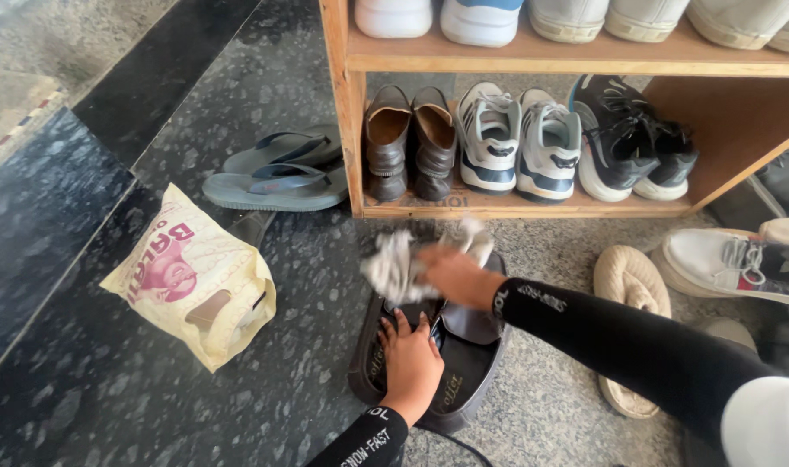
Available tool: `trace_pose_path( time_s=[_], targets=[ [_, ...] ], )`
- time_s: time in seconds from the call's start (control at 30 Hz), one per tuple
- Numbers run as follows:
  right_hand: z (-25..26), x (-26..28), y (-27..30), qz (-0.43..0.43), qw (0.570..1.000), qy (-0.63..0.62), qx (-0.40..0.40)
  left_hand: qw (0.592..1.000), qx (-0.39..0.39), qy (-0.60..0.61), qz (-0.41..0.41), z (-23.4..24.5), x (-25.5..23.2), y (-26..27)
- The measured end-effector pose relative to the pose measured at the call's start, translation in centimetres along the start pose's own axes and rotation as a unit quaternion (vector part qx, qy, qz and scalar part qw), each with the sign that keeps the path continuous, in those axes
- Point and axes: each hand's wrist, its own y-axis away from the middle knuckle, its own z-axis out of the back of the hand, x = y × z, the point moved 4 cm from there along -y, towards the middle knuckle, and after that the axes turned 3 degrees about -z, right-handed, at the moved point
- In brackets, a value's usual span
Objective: The person wipes a pair of brown loafers with a cloth, then places them on a wooden shoe rack. They then pick up a pair of sneakers and wipe them with the same cloth.
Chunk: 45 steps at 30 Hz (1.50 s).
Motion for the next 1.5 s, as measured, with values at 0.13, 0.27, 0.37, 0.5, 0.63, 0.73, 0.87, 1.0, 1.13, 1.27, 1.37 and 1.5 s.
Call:
trace_pose_path(
  time_s=[0.13, 0.27, 0.37, 0.5, 0.63, 0.73, 0.87, 1.0, 1.13, 1.27, 1.37, 1.5],
  targets=[
    [0.2, -0.9, -1.6, -0.139, 0.987, 0.074, 0.013, 1.0, -0.003, 0.011, -0.01, 0.3, 0.0, 0.0],
    [-1.9, 2.3, -0.6, -0.121, 0.979, -0.022, 0.162, 1.0, 0.026, 0.003, 0.016, 0.5, -0.2, 0.1],
    [-1.7, 2.8, 0.2, -0.047, 0.987, -0.055, 0.141, 0.998, 0.05, 0.0, 0.03, 0.6, 0.0, 0.1],
    [-0.3, 0.8, -0.1, -0.053, 0.992, 0.098, 0.052, 1.0, 0.003, -0.006, 0.003, 0.7, -0.3, -0.1],
    [-0.7, 1.1, -0.6, -0.099, 0.988, 0.01, 0.119, 1.0, -0.003, -0.009, -0.007, 0.8, -0.3, -0.1],
    [-0.8, 2.2, 0.0, -0.052, 0.992, -0.013, 0.113, 0.998, 0.057, -0.024, 0.02, 0.3, 0.0, -0.1],
    [-0.3, 2.8, 0.3, 0.036, 0.992, 0.114, -0.044, 1.0, -0.004, -0.005, 0.004, 0.1, 0.2, -0.4],
    [-1.9, 2.5, -1.0, -0.037, 0.981, 0.185, 0.048, 0.999, -0.035, -0.013, -0.016, 0.2, 0.5, -1.1],
    [-1.9, 2.7, -0.8, -0.101, 0.993, 0.03, 0.055, 1.0, -0.009, -0.004, -0.01, 1.1, 0.0, -0.8],
    [-1.3, 4.8, 0.4, -0.047, 0.996, -0.064, 0.046, 0.996, 0.079, 0.002, 0.036, 1.4, -0.9, 0.9],
    [-1.5, 5.2, 0.8, 0.003, 0.996, 0.058, 0.073, 1.0, 0.017, 0.017, 0.008, 1.6, -1.0, 1.4],
    [-2.7, 2.0, -0.1, -0.078, 0.983, 0.141, 0.093, 1.0, 0.01, 0.007, 0.007, 0.2, -1.0, 1.6]
  ],
)
